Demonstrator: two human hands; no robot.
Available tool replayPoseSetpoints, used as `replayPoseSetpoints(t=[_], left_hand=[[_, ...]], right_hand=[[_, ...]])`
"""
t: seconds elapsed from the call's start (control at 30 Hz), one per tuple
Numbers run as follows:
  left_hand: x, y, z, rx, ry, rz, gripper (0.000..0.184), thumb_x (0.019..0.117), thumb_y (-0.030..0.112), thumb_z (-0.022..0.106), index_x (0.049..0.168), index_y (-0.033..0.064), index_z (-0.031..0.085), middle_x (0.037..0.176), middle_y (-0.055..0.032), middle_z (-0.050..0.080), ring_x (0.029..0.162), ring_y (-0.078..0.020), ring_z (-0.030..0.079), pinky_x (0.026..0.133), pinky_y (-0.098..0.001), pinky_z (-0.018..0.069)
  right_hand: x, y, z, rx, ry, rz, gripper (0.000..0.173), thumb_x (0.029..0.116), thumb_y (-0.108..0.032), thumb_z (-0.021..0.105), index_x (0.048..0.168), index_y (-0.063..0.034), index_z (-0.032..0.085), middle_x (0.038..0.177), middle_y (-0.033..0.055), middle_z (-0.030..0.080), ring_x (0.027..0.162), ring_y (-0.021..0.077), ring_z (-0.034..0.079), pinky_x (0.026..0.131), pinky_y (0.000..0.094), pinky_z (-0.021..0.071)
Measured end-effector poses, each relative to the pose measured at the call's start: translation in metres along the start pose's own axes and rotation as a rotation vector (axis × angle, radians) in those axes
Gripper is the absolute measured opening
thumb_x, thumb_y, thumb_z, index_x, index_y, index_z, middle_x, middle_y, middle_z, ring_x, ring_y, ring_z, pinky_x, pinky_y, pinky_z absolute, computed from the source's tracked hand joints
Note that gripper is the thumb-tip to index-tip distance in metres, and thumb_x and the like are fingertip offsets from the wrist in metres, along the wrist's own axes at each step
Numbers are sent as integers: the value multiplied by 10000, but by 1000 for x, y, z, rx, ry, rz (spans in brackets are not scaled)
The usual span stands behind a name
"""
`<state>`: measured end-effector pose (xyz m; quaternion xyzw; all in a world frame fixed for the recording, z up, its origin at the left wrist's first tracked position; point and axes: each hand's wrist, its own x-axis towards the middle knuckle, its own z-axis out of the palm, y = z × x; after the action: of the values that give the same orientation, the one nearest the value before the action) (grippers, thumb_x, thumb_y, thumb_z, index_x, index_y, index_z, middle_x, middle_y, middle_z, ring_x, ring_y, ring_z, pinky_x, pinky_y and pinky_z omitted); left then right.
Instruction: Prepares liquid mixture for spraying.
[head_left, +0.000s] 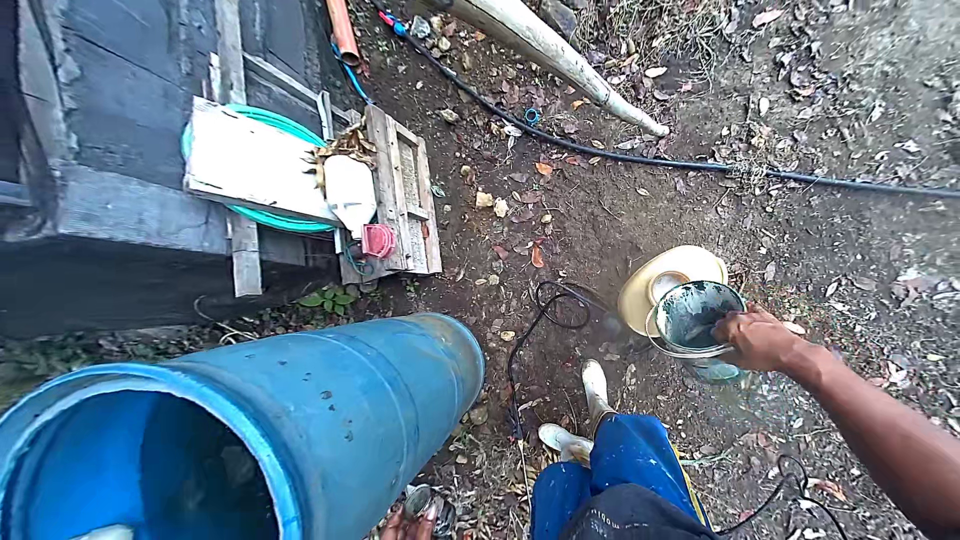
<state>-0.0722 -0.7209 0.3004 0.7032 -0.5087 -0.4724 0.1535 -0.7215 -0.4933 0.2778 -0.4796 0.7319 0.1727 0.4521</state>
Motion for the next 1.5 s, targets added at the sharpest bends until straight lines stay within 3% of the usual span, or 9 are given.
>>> replayPoseSetpoints(t=[0.13,0.53,0.63,0.77,0.9,1.03,1.17,1.33,1.5], left_hand=[[3,15,12,-50,-37,92,658,875,80,763,1441,-25,444,1275,-126,642,1065,-123,664,927,-309,575],[13,44,5,-199,-46,252,626,848,46,785,1402,-51,509,1282,-165,666,1144,-216,676,993,-371,578],[13,49,-37,-284,91,432,638,823,49,826,1378,-68,534,1344,-186,635,1220,-253,649,1044,-408,566],[17,41,-119,-156,358,810,609,842,235,854,1327,-41,608,1421,-206,590,1351,-301,559,1133,-465,490],[36,-2,-201,-197,642,862,616,847,209,846,1348,-38,585,1432,-219,575,1363,-334,543,1140,-498,482],[70,-57,-250,-155,815,748,612,855,230,841,1337,-55,593,1412,-219,590,1343,-307,565,1127,-468,501],[97,-88,-262,-110,855,630,597,873,270,823,1344,-28,611,1407,-188,606,1329,-266,578,1130,-435,493],[109,-91,-260,-176,920,546,615,881,293,808,1366,-23,600,1414,-195,598,1316,-261,585,1105,-418,506],[111,-92,-258,-216,1013,503,621,880,286,809,1351,-53,589,1395,-220,603,1310,-278,592,1103,-426,511]], right_hand=[[-26,-19,23,-27,362,-210,212,880,-270,741,969,-77,737,1023,117,722,1165,393,626,1191,729,195],[-22,-170,15,-25,904,-555,350,870,-406,579,715,-100,645,770,90,666,861,351,696,980,701,457],[-30,-251,-29,-58,936,-745,439,953,-451,532,751,-82,654,766,128,658,837,377,677,894,646,485],[-49,-395,-102,-130,1039,-1094,366,983,-413,561,851,-95,686,861,113,703,935,329,673,1021,587,436],[-52,-590,-155,-317,1169,-1373,326,977,-386,511,817,-124,620,777,79,636,832,318,642,873,574,471],[-12,-778,-150,-692,877,-1300,98,846,-257,781,865,-170,741,891,48,700,1007,345,660,1097,751,326],[62,-901,-80,-1158,462,-1078,137,913,-76,699,1025,-73,779,1078,186,730,1176,494,591,1114,834,199],[124,-953,-9,-1473,138,-823,298,1013,-29,524,1256,78,657,1322,320,617,1311,557,499,1132,823,181],[155,-954,33,-1627,-36,-935,297,998,-103,589,1223,62,692,1331,309,624,1351,569,458,1154,829,73]])
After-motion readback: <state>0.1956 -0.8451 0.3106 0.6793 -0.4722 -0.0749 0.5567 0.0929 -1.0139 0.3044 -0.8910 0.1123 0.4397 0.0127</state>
